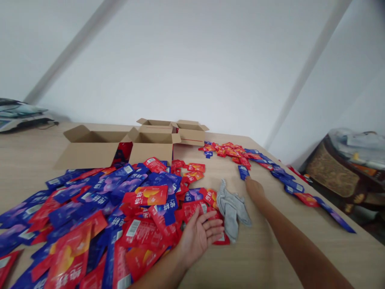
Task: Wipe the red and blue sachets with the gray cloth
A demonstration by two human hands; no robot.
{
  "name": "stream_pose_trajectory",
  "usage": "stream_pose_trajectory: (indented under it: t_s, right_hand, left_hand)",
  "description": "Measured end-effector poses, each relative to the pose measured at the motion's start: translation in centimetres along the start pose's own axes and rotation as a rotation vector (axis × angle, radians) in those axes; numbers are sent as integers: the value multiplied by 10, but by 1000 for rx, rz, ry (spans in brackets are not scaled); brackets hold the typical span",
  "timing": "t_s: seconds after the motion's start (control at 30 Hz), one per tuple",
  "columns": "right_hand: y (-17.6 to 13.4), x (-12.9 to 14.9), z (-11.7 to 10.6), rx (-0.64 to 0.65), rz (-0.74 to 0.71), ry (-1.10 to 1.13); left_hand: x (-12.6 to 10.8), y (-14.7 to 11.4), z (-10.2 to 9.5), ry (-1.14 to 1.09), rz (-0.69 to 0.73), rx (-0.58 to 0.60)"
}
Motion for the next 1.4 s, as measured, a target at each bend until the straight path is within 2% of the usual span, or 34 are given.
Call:
stream_pose_trajectory:
  t_s: [0.13, 0.2, 0.27, 0.37, 0.4, 0.47, 0.57, 0.63, 0.7, 0.77, 0.87, 0.97, 1.03, 1.13, 1.23, 1.3, 1.4]
  right_hand:
    - [-39, 13, -16, 3, -70, -18]
    - [-49, 12, -38, -29, -61, -10]
    - [-54, 9, -78, -159, -40, 81]
    - [-65, 14, -158, -428, -113, 444]
    - [-68, 21, -178, -434, -180, 604]
    - [-73, 45, -198, -255, -325, 895]
    - [-88, 90, -189, 130, -464, 1084]
    - [-96, 109, -170, 228, -483, 1058]
    - [-95, 112, -148, 189, -436, 1010]
    - [-92, 104, -125, 84, -353, 942]
    - [-94, 88, -87, -19, -282, 783]
    - [-106, 86, -46, -6, -320, 672]
    - [-114, 84, -31, -49, -318, 649]
    - [-119, 69, -38, -231, -176, 673]
    - [-129, 67, -72, -373, -93, 714]
    - [-143, 91, -98, -382, -191, 729]
    - [-177, 152, -123, -319, -459, 681]
  left_hand:
    - [-1, -2, 3, 8, 10, 53]
    - [-2, -2, 5, 7, 26, 78]
    - [-3, -1, 6, -5, 35, 102]
    - [-3, 1, 6, -40, 19, 125]
    - [-2, 1, 5, -51, 9, 127]
    - [-1, 1, 5, -66, -19, 140]
    - [2, -4, 13, -66, -82, 223]
    - [6, -10, 20, -51, -142, 290]
    - [10, -15, 25, -36, -194, 319]
    - [12, -16, 26, -36, -212, 300]
    - [8, -12, 21, -79, -147, 214]
    - [3, -6, 13, -126, -66, 103]
    - [1, -3, 6, -133, -28, 38]
    - [-4, 1, -5, -163, 62, -61]
    - [-8, 2, -10, -207, 132, -117]
    - [-8, 2, -8, -213, 125, -89]
    - [-8, 0, -1, -226, 105, -6]
Point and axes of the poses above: each hand's wrist, its own y-axis towards the middle knuckle, its own z-axis out of the palm, x = y × z, the point moved 8 cm from there along y, towards the middle knuckle, and after that the axes turned 2 degrees about -x, right-handed, at the moved point
